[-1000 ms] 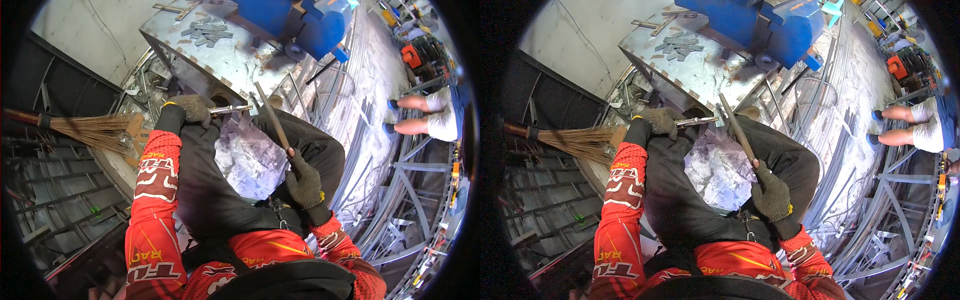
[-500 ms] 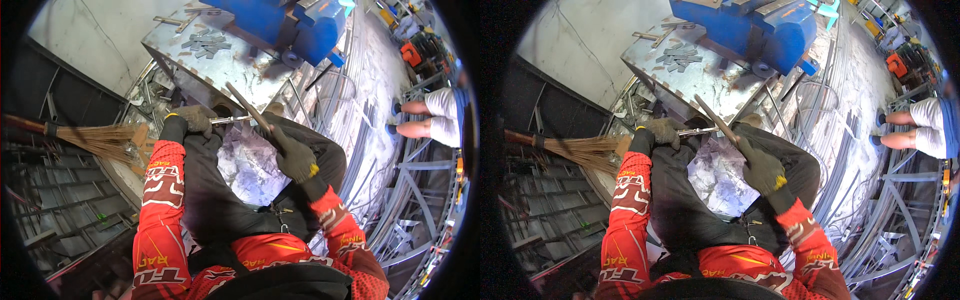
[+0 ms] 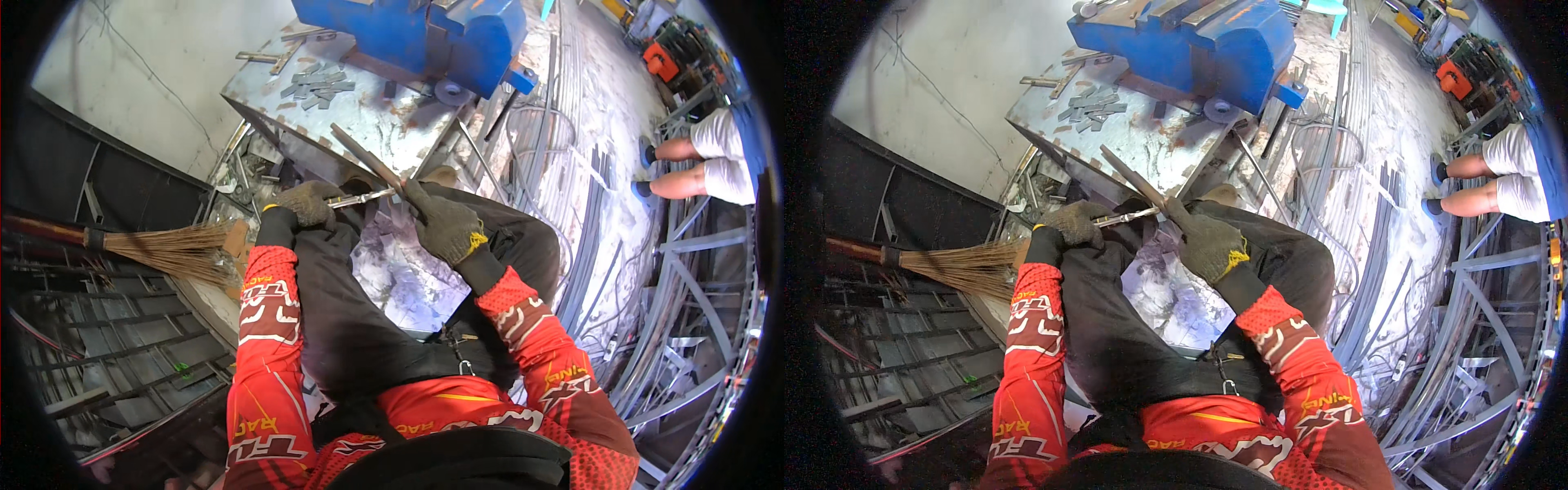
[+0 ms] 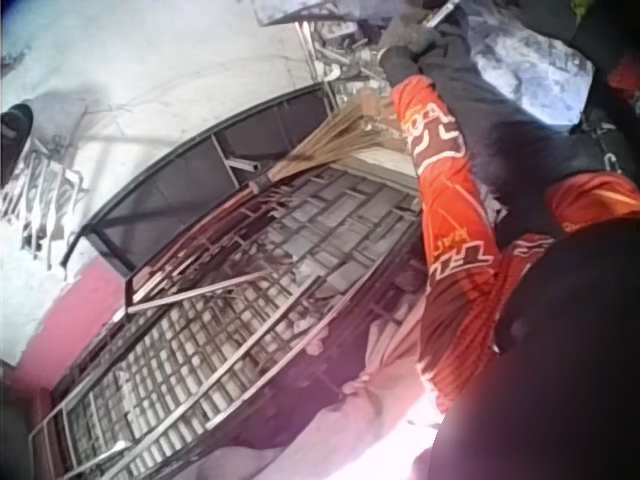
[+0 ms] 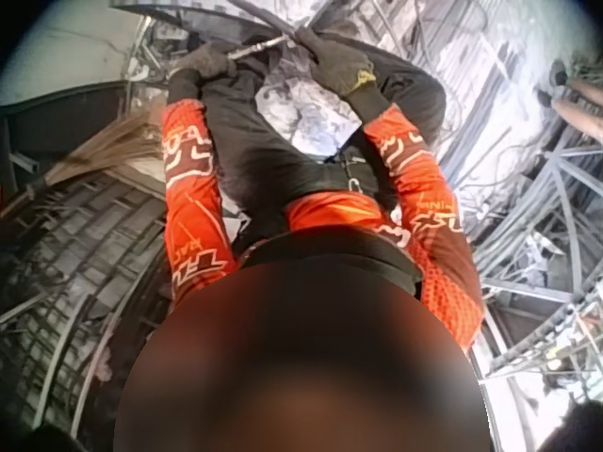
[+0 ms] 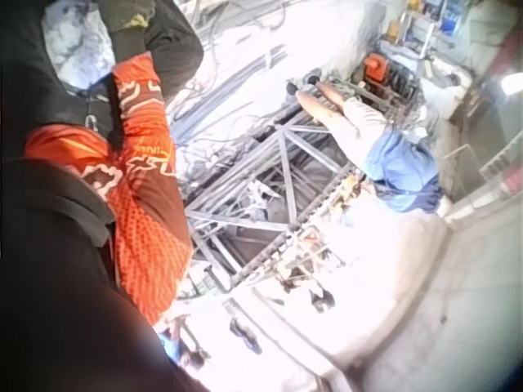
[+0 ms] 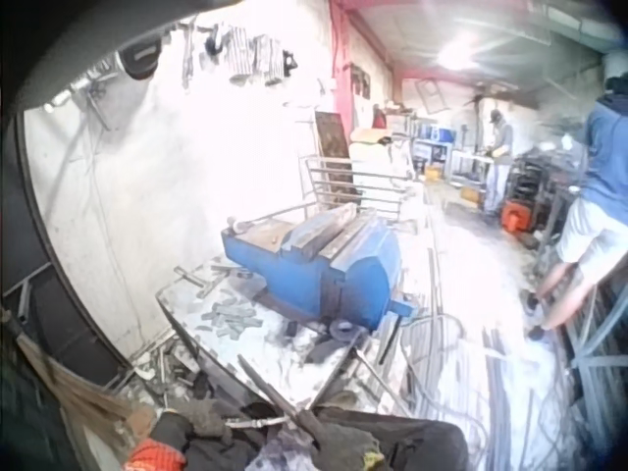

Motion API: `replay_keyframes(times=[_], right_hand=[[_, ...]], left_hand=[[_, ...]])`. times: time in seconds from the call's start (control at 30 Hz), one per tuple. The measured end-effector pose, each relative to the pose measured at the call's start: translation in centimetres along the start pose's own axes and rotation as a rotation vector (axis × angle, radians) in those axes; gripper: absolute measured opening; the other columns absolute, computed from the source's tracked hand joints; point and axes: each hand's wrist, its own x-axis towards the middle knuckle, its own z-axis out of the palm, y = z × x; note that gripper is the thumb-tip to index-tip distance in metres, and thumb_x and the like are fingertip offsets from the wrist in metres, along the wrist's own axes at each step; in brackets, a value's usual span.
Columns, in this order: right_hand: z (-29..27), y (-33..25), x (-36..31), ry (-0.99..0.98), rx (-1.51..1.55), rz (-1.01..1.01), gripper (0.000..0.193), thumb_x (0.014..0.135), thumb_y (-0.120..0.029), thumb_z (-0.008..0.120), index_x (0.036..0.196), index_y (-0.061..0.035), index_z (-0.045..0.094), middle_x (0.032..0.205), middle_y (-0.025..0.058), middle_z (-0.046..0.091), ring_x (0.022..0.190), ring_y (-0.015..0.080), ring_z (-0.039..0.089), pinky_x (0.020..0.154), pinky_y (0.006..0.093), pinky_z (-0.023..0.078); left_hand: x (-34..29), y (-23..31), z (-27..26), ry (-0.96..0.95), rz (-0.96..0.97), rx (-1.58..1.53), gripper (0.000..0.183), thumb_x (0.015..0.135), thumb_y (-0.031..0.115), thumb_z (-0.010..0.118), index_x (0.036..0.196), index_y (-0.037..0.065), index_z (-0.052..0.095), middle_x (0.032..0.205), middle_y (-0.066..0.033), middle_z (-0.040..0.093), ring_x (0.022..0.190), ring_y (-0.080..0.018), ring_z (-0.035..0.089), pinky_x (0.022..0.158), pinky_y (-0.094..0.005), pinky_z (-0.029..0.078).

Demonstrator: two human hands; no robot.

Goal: The person smooths the edges of small metal pieces using a hand file, holding each piece steady with locking pliers.

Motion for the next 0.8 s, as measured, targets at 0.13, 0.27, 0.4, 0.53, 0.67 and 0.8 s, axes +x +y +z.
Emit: replay_keyframes(times=[0.13, 0.27, 0.4, 0.53, 0.67, 0.8], right_hand=[[-2.1, 0.2, -5.3, -0.216, -0.040, 0.153, 0.072, 0.088, -0.018, 0.062, 0.155, -0.0244, 0.038, 0.091, 0.0178, 0.070, 0.081, 0.0423, 0.071, 0.069, 0.0554, 0.056], [-3.5, 0.1, -11.1, -0.104, 0.025, 0.161, 0.075, 0.087, -0.016, 0.063, 0.157, -0.0248, 0.037, 0.090, 0.0183, 0.070, 0.080, 0.0418, 0.071, 0.069, 0.0551, 0.056], [-1.1, 0.6, -8.3, -0.085, 0.010, 0.152, 0.075, 0.087, -0.015, 0.063, 0.157, -0.0248, 0.037, 0.087, 0.0178, 0.069, 0.078, 0.0411, 0.070, 0.067, 0.0555, 0.055], [0.5, -0.4, -0.2, -0.037, 0.008, 0.085, 0.063, 0.091, -0.018, 0.062, 0.151, -0.0220, 0.043, 0.084, 0.0155, 0.068, 0.074, 0.0402, 0.070, 0.064, 0.0549, 0.054], [0.9, 0.0, 0.4, 0.026, -0.081, 0.014, 0.060, 0.092, -0.019, 0.061, 0.149, -0.0233, 0.042, 0.085, 0.0160, 0.069, 0.077, 0.0411, 0.070, 0.064, 0.0548, 0.054], [-2.2, -1.1, -6.5, -0.195, -0.026, 0.185, 0.068, 0.091, -0.018, 0.062, 0.155, -0.0251, 0.039, 0.089, 0.0189, 0.069, 0.080, 0.0422, 0.071, 0.067, 0.0557, 0.055]], left_hand=[[-0.2, 0.4, -0.3, 0.008, -0.054, 0.035, 0.072, 0.062, 0.021, 0.083, 0.132, 0.015, 0.069, 0.125, -0.0163, 0.072, 0.115, -0.0345, 0.068, 0.101, -0.0417, 0.054], [-1.2, 2.1, -1.7, -0.019, -0.070, 0.025, 0.075, 0.058, 0.020, 0.082, 0.131, 0.013, 0.069, 0.123, -0.0148, 0.073, 0.113, -0.0325, 0.068, 0.099, -0.0411, 0.054], [-0.2, 1.3, -0.8, -0.015, -0.048, 0.021, 0.073, 0.059, 0.021, 0.082, 0.131, 0.012, 0.069, 0.119, -0.0140, 0.074, 0.110, -0.0321, 0.069, 0.095, -0.0418, 0.054], [0.4, 0.7, 0.0, -0.025, -0.058, 0.059, 0.074, 0.060, 0.022, 0.083, 0.132, 0.012, 0.068, 0.120, -0.0150, 0.074, 0.109, -0.0325, 0.069, 0.096, -0.0414, 0.054], [0.1, 1.2, 0.2, 0.028, -0.046, 0.008, 0.074, 0.060, 0.022, 0.082, 0.132, 0.012, 0.068, 0.119, -0.0148, 0.074, 0.108, -0.0330, 0.069, 0.095, -0.0413, 0.055], [-0.9, 0.4, -0.5, -0.007, -0.130, 0.048, 0.072, 0.059, 0.022, 0.080, 0.130, 0.013, 0.070, 0.117, -0.0141, 0.075, 0.107, -0.0333, 0.070, 0.094, -0.0418, 0.056]])
